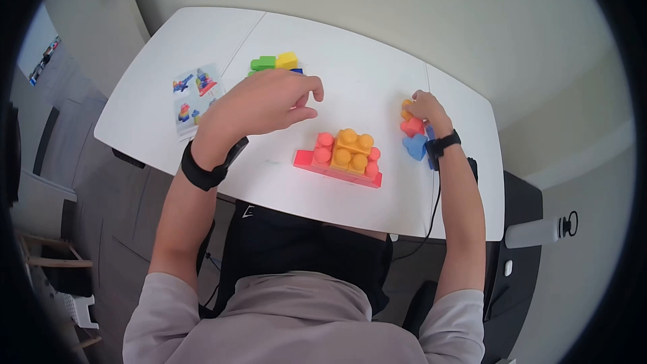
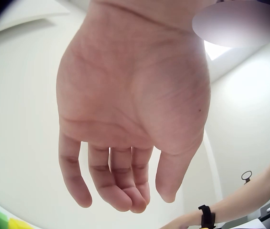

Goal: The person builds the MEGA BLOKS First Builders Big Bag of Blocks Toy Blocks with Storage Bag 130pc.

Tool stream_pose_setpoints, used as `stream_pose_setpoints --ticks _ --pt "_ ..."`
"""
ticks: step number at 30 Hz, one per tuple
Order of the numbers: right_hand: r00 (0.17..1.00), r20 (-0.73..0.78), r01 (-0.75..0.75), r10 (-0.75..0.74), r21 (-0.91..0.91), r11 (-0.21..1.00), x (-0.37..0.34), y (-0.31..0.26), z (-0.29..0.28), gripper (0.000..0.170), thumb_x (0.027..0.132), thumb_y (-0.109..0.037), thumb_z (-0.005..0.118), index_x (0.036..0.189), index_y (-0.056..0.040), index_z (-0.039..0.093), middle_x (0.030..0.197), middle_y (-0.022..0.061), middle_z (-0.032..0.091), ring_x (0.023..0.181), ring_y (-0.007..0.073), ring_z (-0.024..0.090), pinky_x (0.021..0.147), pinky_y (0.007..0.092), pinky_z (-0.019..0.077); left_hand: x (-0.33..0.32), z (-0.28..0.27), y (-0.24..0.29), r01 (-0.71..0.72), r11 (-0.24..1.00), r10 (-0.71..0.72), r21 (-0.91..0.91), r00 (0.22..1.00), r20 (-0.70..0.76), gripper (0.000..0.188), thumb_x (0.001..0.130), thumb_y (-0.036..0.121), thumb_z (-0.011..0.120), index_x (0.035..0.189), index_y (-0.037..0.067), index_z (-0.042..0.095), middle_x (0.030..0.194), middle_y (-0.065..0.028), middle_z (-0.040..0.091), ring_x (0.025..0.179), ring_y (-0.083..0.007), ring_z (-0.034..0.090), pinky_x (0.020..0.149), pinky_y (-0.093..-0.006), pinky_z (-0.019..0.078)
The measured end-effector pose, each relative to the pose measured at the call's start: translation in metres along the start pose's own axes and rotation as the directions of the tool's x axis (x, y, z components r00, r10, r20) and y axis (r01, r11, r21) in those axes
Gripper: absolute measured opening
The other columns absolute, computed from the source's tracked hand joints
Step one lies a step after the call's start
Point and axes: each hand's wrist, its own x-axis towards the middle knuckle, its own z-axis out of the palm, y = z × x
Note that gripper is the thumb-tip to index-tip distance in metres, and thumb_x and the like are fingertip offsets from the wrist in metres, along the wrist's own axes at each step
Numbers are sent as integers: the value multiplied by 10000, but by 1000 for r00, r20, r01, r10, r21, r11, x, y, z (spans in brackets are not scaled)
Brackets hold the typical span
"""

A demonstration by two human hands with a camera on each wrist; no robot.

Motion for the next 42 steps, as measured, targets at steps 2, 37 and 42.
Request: stream_pose_setpoints --ticks 2,37,42 --pt "997 -3 78 -78 -40 996 3 1 5 601 862 -317 746 1341 25 624 1177 214 733 919 323 759 739 416 638 1 2 -1 -28 1000 28 7 1000 -5 239 950 185 728 1125 30 681 825 -100 714 776 -269 689 729 -395 522" --pt "616 -60 422 -785 867 265 -172 -81 -29 608 853 84 754 1368 -65 468 1383 102 550 1287 176 567 1002 334 564 21 33 23 -314 921 256 -229 934 -249 495 926 172 765 1367 84 558 1188 -138 724 1075 -309 722 903 -375 575" --pt "632 -49 369 -774 897 244 -176 -64 -17 643 846 74 788 1394 -53 476 1413 100 536 1319 194 557 1030 345 561 20 38 30 -266 936 229 -232 958 -175 470 919 193 776 1312 76 547 1127 -128 745 1057 -310 730 895 -380 574"
